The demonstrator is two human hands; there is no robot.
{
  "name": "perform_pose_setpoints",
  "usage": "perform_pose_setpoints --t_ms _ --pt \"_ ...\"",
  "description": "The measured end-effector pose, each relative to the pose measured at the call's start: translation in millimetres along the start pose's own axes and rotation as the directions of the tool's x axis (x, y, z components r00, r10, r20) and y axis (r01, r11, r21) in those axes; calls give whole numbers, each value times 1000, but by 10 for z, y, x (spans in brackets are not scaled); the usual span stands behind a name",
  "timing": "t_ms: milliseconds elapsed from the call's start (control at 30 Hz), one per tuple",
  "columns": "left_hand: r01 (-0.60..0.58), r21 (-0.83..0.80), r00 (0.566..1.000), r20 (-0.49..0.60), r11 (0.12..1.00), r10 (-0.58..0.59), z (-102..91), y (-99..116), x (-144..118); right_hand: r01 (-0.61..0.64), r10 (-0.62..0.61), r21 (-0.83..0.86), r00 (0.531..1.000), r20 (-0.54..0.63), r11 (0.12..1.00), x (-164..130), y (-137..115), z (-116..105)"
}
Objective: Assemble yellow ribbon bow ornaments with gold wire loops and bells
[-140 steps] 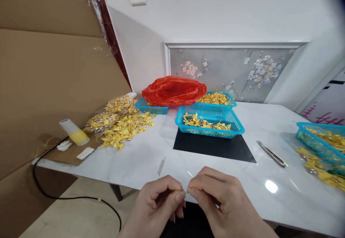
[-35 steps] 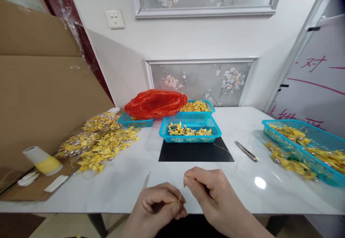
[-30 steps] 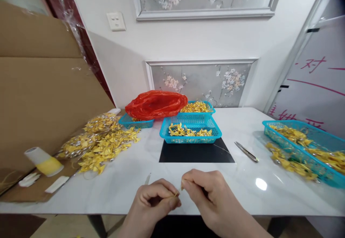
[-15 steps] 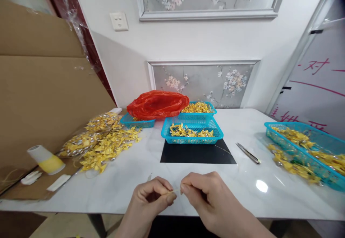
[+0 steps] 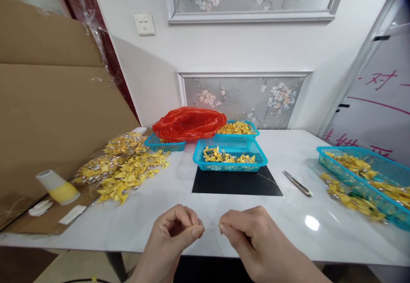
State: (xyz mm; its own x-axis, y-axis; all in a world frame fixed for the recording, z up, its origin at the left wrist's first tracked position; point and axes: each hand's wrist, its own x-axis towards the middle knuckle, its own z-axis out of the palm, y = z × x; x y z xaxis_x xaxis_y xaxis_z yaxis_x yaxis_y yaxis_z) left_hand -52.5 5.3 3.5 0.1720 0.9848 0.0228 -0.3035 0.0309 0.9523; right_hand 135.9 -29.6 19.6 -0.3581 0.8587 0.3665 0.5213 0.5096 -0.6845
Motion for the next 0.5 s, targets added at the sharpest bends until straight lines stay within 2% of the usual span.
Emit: perform_pose_setpoints --t_ms 133,300,433,500 --pt "-7 32 1000 4 999 7 -3 26 -12 20 -26 -122 999 -45 992 -20 50 -49" --pt "-14 96 1000 23 995 12 -51 60 -52 24 -100 -353 975 -198 935 -95 146 -155" --pt "3 122 998 67 993 -11 -44 68 -87 88 -213 -475 953 -217 875 -123 172 -194" --pt "-9 119 998 59 993 2 -61 98 -81 78 -217 -493 948 -231 866 -134 227 -261"
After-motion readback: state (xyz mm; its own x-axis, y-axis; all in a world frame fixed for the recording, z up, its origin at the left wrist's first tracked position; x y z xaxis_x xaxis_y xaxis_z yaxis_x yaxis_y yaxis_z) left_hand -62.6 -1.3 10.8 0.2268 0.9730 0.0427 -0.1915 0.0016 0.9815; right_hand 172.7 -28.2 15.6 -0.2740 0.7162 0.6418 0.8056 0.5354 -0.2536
